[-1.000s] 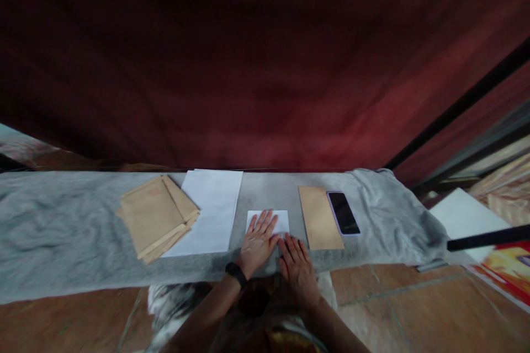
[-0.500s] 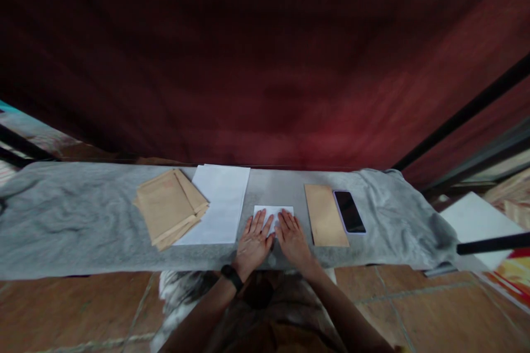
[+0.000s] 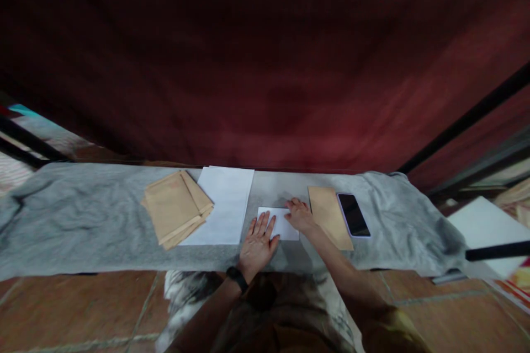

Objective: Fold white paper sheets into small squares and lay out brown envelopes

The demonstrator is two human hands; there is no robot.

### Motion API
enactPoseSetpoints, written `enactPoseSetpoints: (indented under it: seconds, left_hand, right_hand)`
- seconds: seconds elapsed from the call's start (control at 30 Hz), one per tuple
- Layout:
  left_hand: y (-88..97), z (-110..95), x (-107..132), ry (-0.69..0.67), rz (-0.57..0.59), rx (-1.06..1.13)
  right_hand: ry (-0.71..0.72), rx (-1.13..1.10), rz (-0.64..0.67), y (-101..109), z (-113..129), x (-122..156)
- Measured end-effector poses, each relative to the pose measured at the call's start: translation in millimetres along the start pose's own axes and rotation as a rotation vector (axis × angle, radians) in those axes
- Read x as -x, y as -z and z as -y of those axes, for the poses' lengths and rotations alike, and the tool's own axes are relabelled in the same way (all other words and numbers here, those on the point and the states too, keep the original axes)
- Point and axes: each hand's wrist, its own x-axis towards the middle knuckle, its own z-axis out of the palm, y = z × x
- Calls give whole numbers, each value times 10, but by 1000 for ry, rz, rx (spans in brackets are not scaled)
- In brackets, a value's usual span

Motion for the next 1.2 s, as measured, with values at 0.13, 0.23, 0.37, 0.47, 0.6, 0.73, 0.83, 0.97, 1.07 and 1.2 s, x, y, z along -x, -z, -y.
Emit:
enactPoseSetpoints:
  seconds: [0.13, 0.23, 0.37, 0.47, 0.6, 0.73, 0.83, 0.97, 1.07, 1.2]
  left_hand:
    - [16, 5, 7, 11, -11, 36]
    - [81, 1, 28, 61, -65, 82]
    - [155, -2, 90, 135, -196, 107]
    - [140, 3, 155, 128, -266, 103]
    - [110, -2, 224, 48, -263, 72]
    - [156, -31, 247, -50, -157, 35]
    - [180, -63, 254, -99, -64, 41]
    - [154, -115, 231, -69, -10, 70]
    - [122, -164, 116, -31, -24, 83]
    - [42, -228, -158, -42, -8, 90]
  right_hand:
    - [13, -3, 76, 121, 18, -156]
    - [49, -27, 88, 285, 40, -204]
    - [83, -73, 18, 591, 74, -131]
    - [172, -93, -141, 696, 97, 76]
    - [301, -59, -260, 458, 99, 495]
    - [270, -27, -199, 21, 105, 877]
    - [242, -66, -209, -178, 144, 1056]
    - [206, -155, -236, -194, 196, 1128]
    - [159, -203, -261, -145, 213, 1036]
    - [91, -154, -311, -200, 217, 816]
